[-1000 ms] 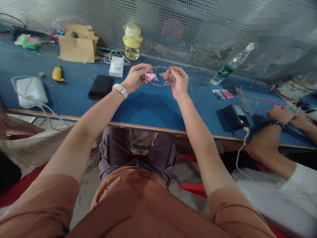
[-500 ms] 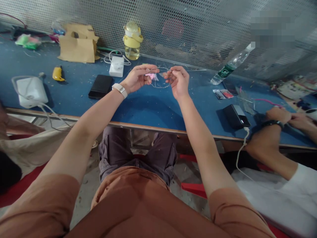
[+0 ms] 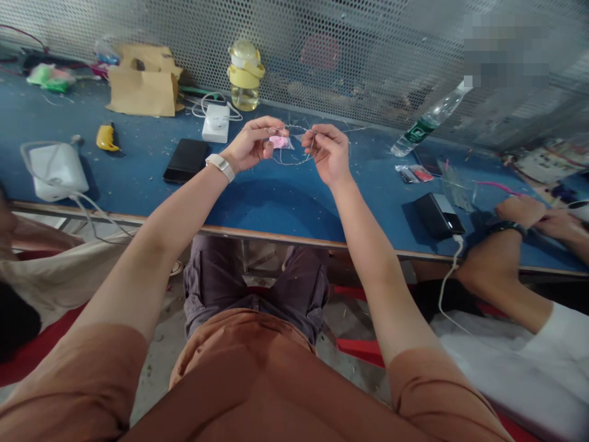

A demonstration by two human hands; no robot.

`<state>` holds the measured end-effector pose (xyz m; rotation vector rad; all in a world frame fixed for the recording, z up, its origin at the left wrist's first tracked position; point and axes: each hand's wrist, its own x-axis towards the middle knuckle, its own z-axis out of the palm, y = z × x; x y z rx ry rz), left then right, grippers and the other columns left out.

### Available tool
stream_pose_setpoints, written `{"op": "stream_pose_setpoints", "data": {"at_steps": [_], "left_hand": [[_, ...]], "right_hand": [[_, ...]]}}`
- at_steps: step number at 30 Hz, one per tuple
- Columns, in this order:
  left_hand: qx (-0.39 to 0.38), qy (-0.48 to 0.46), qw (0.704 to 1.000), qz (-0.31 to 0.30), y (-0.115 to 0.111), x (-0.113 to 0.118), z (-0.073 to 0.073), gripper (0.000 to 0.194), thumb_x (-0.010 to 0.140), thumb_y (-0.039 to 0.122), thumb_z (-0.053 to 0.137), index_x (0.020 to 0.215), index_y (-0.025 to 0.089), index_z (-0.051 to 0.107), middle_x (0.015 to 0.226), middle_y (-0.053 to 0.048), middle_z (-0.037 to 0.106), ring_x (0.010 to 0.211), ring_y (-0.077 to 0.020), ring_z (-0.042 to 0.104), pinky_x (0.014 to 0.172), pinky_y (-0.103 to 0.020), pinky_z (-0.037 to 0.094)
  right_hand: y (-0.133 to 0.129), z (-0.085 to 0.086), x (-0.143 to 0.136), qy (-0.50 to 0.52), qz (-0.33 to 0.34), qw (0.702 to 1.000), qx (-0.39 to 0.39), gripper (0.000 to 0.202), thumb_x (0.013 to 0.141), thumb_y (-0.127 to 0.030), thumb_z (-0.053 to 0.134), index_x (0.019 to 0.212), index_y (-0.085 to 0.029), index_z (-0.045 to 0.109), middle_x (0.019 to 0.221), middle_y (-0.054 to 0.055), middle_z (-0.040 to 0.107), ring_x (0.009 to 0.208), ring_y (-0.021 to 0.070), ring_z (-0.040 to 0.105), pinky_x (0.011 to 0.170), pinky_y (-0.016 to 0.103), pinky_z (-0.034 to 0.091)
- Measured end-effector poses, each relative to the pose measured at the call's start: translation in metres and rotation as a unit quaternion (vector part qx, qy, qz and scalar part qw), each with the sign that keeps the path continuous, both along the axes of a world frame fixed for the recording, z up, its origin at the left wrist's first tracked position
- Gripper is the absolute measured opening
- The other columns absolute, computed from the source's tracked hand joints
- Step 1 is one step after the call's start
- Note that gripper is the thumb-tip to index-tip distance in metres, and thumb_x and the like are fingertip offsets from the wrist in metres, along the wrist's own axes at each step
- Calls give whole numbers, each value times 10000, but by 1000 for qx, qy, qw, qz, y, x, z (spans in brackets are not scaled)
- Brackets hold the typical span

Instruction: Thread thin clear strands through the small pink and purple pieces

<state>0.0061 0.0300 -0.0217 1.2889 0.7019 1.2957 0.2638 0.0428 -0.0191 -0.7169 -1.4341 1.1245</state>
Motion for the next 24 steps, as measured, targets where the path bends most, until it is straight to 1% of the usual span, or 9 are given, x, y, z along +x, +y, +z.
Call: {"op": "stream_pose_setpoints", "data": {"at_steps": [6, 9, 11, 15, 17, 19, 21, 23, 24], "left_hand": [[9, 6, 998, -66, -6, -3, 1, 185, 1004, 340, 905, 974, 231, 758, 1024, -30, 831, 441, -49, 505, 430, -226, 395], [-2, 21, 994, -105, -8, -6, 1, 167, 1030, 306, 892, 985, 231, 749, 942, -4, 778, 412, -46, 469, 428, -239, 357], [-14, 30, 994, -101, -6, -6, 0, 155, 1062, 303, 873, 1007, 230, 748, 925, -2, 761, 429, -57, 496, 462, -255, 384], [-14, 4, 1000, -17, 4, 0, -4, 163, 1070, 344, 886, 1075, 249, 753, 1058, -22, 809, 685, -137, 704, 639, -323, 525], [-27, -9, 998, 49, 10, 3, -7, 158, 1092, 369, 858, 1099, 270, 735, 1073, -4, 814, 887, -165, 733, 793, -357, 565], [-27, 4, 990, 140, 13, 4, -8, 208, 1160, 419, 771, 1042, 279, 673, 987, 4, 761, 1065, -172, 689, 968, -387, 545], [16, 44, 972, 232, 10, 5, -7, 338, 1232, 485, 664, 971, 282, 591, 918, -12, 658, 1205, -180, 603, 1108, -412, 476], [84, 91, 952, 281, 2, 8, -4, 373, 1251, 508, 650, 966, 287, 558, 945, -32, 596, 1281, -192, 512, 1148, -407, 422], [114, 113, 946, 282, -2, 10, -2, 344, 1241, 495, 687, 991, 290, 572, 982, -41, 594, 1310, -197, 477, 1145, -395, 411]], "right_hand": [[-15, 6, -7, -6, 19, 1000, -19, 537, 782, -747, 1026, 1013, -333, 773, 1050, 0, 884, 1113, 272, 884, 1030, 471, 788], [-19, 8, -10, -14, 33, 999, -27, 550, 764, -740, 1042, 992, -327, 759, 1008, -1, 882, 1062, 260, 887, 1005, 445, 791], [-19, 8, -10, -15, 34, 999, -27, 547, 777, -738, 1037, 1002, -324, 759, 1013, 8, 878, 1077, 258, 890, 1004, 435, 788], [-9, 4, -8, -3, -8, 1000, -9, 607, 763, -819, 1015, 1044, -335, 782, 1101, 10, 884, 1199, 290, 882, 1088, 494, 772], [-2, 1, -8, 6, -35, 999, 12, 683, 735, -902, 983, 1067, -336, 793, 1139, 20, 882, 1261, 319, 869, 1127, 548, 754], [4, -2, -8, 11, -59, 998, 37, 746, 728, -973, 931, 1093, -336, 800, 1168, 44, 875, 1321, 346, 852, 1145, 580, 740], [6, -4, -10, 3, -81, 995, 54, 773, 742, -1017, 878, 1117, -345, 806, 1203, 64, 867, 1380, 367, 829, 1152, 590, 734], [5, -5, -12, -15, -100, 993, 55, 771, 763, -1030, 847, 1134, -354, 812, 1239, 71, 860, 1419, 381, 813, 1155, 585, 734], [4, -5, -14, -22, -107, 993, 52, 769, 771, -1030, 841, 1141, -356, 816, 1254, 72, 857, 1426, 383, 811, 1157, 578, 736]]}}
